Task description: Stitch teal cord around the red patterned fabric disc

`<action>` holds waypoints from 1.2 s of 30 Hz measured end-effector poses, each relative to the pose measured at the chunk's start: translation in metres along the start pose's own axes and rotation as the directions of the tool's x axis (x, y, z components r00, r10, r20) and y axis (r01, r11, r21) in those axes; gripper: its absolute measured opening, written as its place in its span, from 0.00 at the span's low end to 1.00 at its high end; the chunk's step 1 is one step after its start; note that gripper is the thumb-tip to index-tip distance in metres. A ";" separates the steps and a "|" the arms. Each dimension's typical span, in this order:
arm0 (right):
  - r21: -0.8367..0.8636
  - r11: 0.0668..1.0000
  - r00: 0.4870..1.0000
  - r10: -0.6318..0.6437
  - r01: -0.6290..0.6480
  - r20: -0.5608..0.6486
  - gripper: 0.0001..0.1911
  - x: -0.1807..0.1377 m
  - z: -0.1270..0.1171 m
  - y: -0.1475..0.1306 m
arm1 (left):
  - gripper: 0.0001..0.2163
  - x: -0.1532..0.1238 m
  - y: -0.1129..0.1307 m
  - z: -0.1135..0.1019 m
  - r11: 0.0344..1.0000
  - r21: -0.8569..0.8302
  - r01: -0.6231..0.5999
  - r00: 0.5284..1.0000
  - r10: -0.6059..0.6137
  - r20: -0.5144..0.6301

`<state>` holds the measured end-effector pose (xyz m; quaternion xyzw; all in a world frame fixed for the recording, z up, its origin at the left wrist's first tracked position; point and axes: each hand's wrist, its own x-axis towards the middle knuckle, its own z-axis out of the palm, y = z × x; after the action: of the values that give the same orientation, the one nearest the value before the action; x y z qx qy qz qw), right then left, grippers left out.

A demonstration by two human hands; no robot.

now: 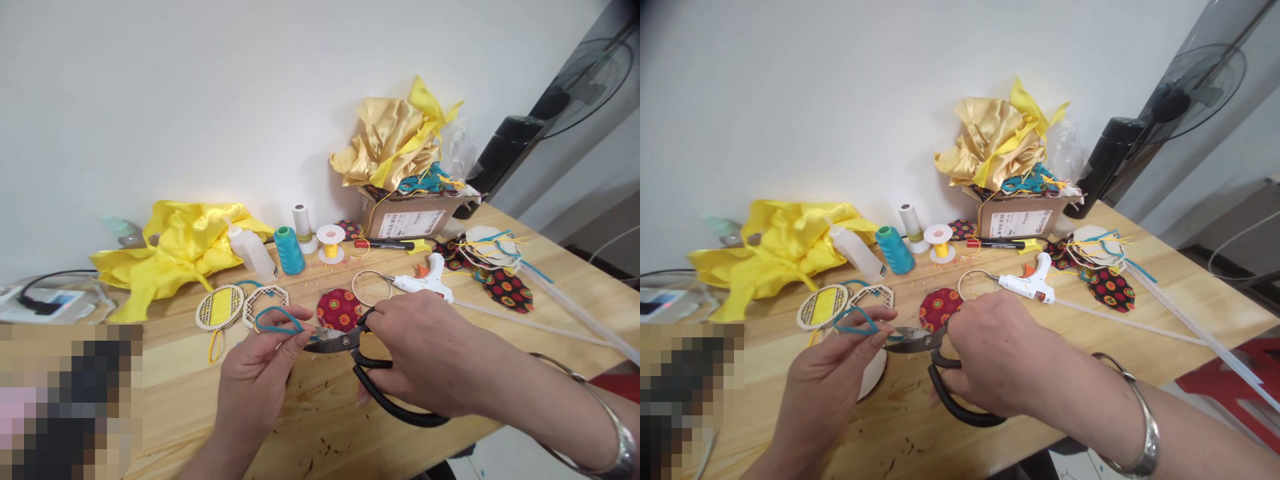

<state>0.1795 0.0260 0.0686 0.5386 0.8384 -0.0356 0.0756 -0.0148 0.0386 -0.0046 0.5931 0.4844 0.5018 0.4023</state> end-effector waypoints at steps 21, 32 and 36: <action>-0.042 0.999 1.000 -0.012 0.012 0.012 0.21 0.000 -0.001 0.001 | 0.06 -0.001 0.001 0.001 1.000 -0.013 -0.012 0.999 0.012 0.032; -0.064 0.998 0.990 0.002 0.007 0.141 0.16 0.003 -0.009 -0.001 | 0.06 -0.001 0.000 0.001 1.000 -0.023 -0.004 1.000 0.005 0.022; 0.041 0.999 0.995 0.009 -0.013 0.098 0.12 -0.019 0.015 0.018 | 0.03 0.001 -0.005 0.000 0.984 -0.132 0.118 0.988 -0.129 -0.080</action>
<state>0.2053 0.0146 0.0578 0.5422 0.8298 -0.0791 0.1055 -0.0154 0.0410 -0.0092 0.5123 0.5047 0.5312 0.4479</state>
